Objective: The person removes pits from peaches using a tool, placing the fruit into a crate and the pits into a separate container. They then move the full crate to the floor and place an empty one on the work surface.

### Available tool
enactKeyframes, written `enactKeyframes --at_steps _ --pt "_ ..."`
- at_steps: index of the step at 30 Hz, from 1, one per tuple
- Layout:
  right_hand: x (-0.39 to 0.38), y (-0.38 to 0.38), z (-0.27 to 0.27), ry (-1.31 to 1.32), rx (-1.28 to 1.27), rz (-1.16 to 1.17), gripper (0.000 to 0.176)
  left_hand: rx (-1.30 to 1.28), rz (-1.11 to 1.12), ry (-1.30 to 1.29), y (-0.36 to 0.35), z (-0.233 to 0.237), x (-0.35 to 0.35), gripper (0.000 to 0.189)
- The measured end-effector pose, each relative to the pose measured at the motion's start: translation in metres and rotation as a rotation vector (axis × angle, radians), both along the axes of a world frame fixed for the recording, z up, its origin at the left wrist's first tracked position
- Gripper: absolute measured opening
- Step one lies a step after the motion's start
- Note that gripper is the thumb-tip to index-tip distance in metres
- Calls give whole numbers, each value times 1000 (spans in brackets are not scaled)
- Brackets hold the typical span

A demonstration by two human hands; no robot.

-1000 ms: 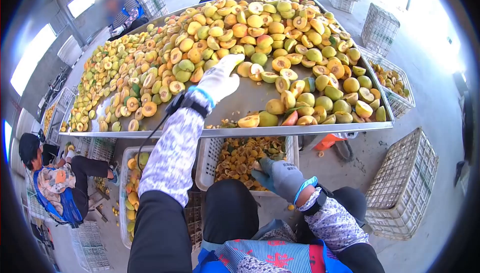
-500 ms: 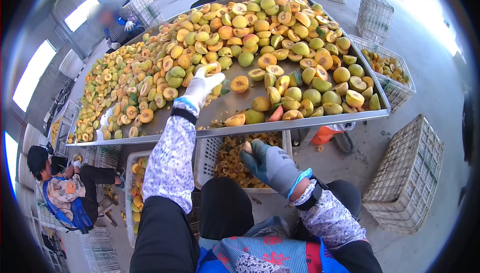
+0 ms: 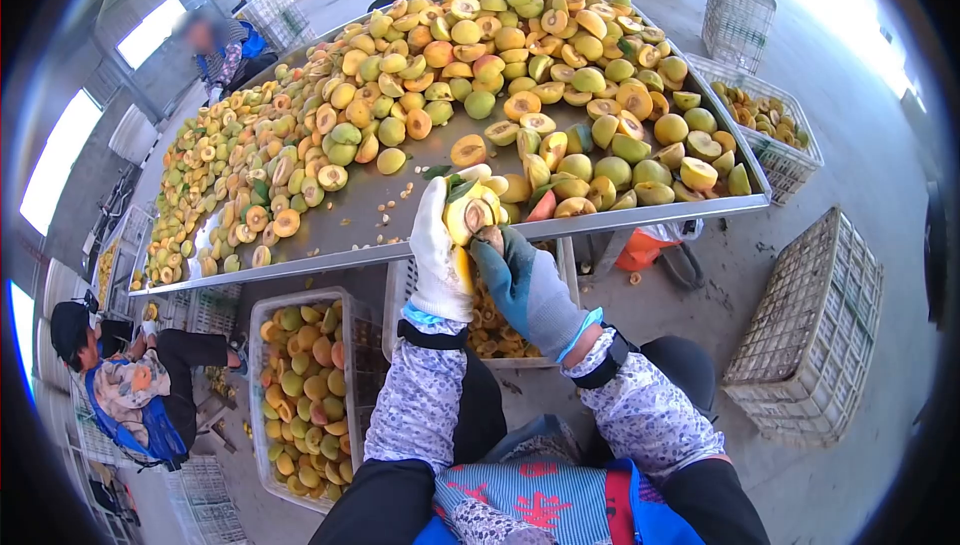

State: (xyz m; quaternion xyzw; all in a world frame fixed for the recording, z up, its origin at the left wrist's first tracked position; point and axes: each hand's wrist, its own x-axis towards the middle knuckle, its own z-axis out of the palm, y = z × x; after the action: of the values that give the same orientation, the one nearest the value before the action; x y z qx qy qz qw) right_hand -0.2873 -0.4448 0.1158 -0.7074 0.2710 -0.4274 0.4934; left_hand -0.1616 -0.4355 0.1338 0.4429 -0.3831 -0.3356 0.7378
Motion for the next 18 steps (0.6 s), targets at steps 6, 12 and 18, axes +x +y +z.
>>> enactKeyframes --at_steps 6,12,18 --pt "-2 3 -4 69 -18 5 23 -57 31 198 4 3 -18 51" --pt "-4 6 -12 -51 20 108 24 -13 117 43 7 0 -15 52" --pt "2 23 -13 -110 137 63 23 -38 -28 254 12 0 -14 55"
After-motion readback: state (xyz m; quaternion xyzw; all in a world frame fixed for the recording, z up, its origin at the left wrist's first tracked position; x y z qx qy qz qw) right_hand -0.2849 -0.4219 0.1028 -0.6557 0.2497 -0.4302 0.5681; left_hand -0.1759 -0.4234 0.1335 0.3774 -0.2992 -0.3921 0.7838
